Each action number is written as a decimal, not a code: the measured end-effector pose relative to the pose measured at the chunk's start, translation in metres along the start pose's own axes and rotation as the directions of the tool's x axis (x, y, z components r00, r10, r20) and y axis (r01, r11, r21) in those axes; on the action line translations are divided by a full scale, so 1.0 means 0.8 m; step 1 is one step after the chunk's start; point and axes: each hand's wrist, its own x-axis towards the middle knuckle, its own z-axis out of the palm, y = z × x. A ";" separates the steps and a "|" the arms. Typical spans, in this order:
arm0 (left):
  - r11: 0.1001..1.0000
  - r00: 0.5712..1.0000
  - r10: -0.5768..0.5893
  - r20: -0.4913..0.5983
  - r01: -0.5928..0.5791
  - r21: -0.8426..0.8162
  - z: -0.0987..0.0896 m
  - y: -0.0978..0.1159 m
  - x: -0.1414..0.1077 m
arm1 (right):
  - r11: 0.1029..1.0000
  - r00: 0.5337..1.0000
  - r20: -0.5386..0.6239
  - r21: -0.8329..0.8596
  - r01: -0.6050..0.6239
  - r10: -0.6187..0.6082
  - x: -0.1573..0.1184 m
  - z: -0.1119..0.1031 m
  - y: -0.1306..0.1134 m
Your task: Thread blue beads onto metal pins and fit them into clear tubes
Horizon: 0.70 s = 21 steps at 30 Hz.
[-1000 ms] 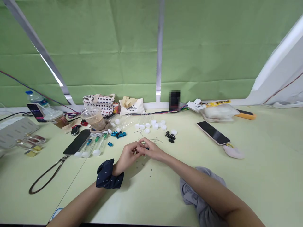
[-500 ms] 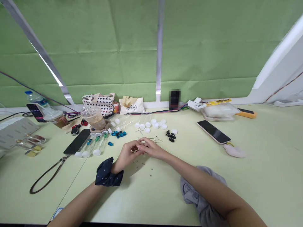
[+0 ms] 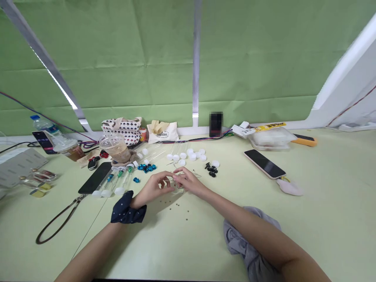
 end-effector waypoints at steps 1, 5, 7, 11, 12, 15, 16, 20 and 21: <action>0.999 1.000 0.005 -0.003 -0.004 0.038 -0.011 -0.007 0.004 | 1.000 0.999 -0.047 0.018 -0.008 0.009 0.003 -0.002 0.002; 0.899 0.958 0.011 -0.288 0.117 0.422 -0.056 -0.050 0.025 | 0.996 0.975 -0.214 0.088 -0.031 0.050 0.012 -0.012 0.010; 0.758 0.916 -0.001 -0.402 0.263 0.597 -0.069 -0.074 0.038 | 0.994 0.963 -0.260 0.107 -0.037 0.064 0.015 -0.016 0.012; 0.508 0.878 -0.152 -0.454 0.464 0.726 -0.076 -0.106 0.060 | 0.994 0.952 -0.302 0.109 -0.028 0.060 0.018 -0.021 0.014; 0.477 0.873 -0.180 -0.454 0.481 0.736 -0.075 -0.111 0.064 | 0.994 0.950 -0.307 0.107 -0.024 0.056 0.018 -0.021 0.015; 0.433 0.865 -0.223 -0.450 0.501 0.749 -0.072 -0.119 0.073 | 0.995 0.944 -0.326 0.097 -0.019 0.049 0.020 -0.023 0.017; 0.426 0.863 -0.229 -0.450 0.504 0.751 -0.071 -0.121 0.076 | 0.996 0.942 -0.333 0.091 -0.019 0.048 0.020 -0.023 0.018; 0.413 0.858 -0.236 -0.457 0.514 0.752 -0.070 -0.123 0.081 | 0.998 0.936 -0.350 0.069 -0.001 0.025 0.022 -0.024 0.021; 0.419 0.857 -0.234 -0.459 0.515 0.747 -0.070 -0.122 0.081 | 0.998 0.934 -0.358 0.062 0.005 0.017 0.022 -0.025 0.021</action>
